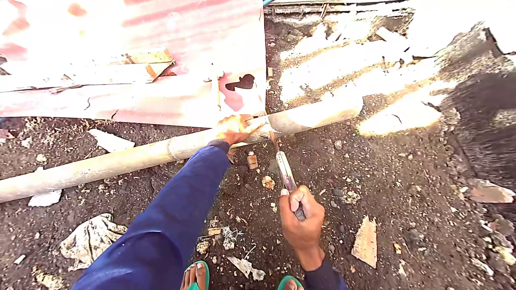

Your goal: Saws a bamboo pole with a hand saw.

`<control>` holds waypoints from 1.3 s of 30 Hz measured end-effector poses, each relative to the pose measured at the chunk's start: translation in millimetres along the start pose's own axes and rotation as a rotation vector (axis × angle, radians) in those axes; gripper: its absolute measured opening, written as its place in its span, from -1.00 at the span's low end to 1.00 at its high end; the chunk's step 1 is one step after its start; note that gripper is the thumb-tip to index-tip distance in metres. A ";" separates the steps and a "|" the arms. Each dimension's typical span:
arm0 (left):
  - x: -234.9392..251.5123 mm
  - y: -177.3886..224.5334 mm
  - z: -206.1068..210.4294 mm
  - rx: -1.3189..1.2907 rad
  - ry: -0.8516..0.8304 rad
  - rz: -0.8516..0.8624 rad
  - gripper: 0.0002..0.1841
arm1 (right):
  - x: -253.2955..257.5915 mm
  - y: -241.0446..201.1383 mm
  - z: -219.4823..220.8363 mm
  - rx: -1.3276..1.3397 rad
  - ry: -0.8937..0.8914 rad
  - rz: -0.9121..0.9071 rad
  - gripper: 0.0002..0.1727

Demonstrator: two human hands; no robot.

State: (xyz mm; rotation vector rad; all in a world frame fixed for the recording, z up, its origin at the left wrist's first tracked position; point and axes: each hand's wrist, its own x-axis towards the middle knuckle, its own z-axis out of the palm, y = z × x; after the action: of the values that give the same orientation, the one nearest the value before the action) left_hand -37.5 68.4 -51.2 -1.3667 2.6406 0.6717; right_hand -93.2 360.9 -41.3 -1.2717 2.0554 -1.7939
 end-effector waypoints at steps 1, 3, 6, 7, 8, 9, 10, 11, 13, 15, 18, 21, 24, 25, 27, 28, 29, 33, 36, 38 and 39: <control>0.5 -0.2 0.3 0.000 -0.001 -0.001 -0.35 | -4.8 -1.7 -3.0 -0.001 -0.011 0.008 -0.71; -0.5 -1.2 2.1 -0.014 -0.009 -0.009 -0.35 | -20.5 -3.7 -10.9 -0.016 -0.025 0.004 -0.72; 0.5 0.6 -1.8 -0.019 -0.003 -0.021 -0.38 | -25.1 3.1 -9.2 0.000 -0.016 -0.047 -0.71; 1.6 0.4 -2.8 -0.013 -0.001 -0.023 -0.38 | -17.2 4.6 -5.2 0.008 -0.028 -0.049 -0.71; 2.1 -0.2 -2.1 -0.008 -0.002 -0.019 -0.38 | -7.5 4.5 -0.8 0.003 -0.039 -0.041 -0.70; 1.3 -0.2 -0.7 -0.009 -0.006 -0.017 -0.39 | 1.8 4.4 4.2 -0.012 -0.036 -0.029 -0.70; 1.0 0.1 0.0 -0.005 -0.008 -0.012 -0.40 | 9.4 4.9 8.9 -0.030 -0.022 -0.019 -0.71; 0.9 0.7 -0.4 -0.003 -0.009 -0.011 -0.40 | 12.9 4.4 11.1 -0.039 -0.013 -0.012 -0.72; 0.6 -0.1 1.1 0.002 -0.006 -0.017 -0.39 | 3.8 1.4 4.9 -0.020 -0.022 -0.004 -0.71; 0.0 0.1 1.5 -0.013 0.002 -0.032 -0.38 | -18.7 -2.4 -8.8 -0.005 -0.028 -0.001 -0.70; 2.2 0.6 -3.1 -0.009 0.010 -0.037 -0.38 | -31.3 0.7 -10.7 -0.013 0.001 -0.010 -0.67; 1.6 0.8 -2.8 -0.001 -0.022 -0.027 -0.37 | 0.3 5.6 9.2 -0.024 -0.026 -0.035 -0.68; 1.5 0.3 -2.1 0.004 0.000 -0.012 -0.40 | 17.4 6.9 21.4 -0.087 -0.014 -0.030 -0.73; 1.2 0.4 -2.0 -0.003 0.005 -0.011 -0.40 | 11.3 6.6 17.5 -0.075 -0.020 -0.027 -0.72; 2.1 -1.1 0.8 -0.005 0.018 -0.009 -0.39 | -11.4 5.7 3.2 -0.044 -0.033 -0.029 -0.69; 3.9 -1.9 1.5 0.002 0.029 -0.010 -0.38 | -22.7 5.4 -3.3 -0.034 -0.029 -0.033 -0.68; 5.1 -2.3 1.3 0.005 0.031 -0.013 -0.39 | -31.1 5.5 -7.5 -0.027 -0.021 -0.035 -0.67; 6.9 -3.1 -1.9 0.012 -0.001 -0.016 -0.34 | -5.8 9.1 4.9 0.006 -0.028 -0.038 -0.67; 7.4 -3.1 -2.6 0.018 -0.013 -0.004 -0.36 | 16.5 8.5 19.0 -0.025 -0.020 -0.013 -0.70; 6.0 -3.6 -0.4 0.018 -0.006 -0.006 -0.36 | -1.9 5.6 7.4 -0.032 -0.028 -0.013 -0.68; 6.3 -3.8 1.1 0.012 0.003 -0.003 -0.37 | -17.1 3.7 -2.8 -0.049 -0.028 -0.018 -0.67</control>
State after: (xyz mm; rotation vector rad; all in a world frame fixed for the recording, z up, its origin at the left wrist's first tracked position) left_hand -38.3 62.1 -55.2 -1.3699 2.6401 0.6526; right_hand -85.9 374.0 -50.8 -1.3247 2.0921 -1.7327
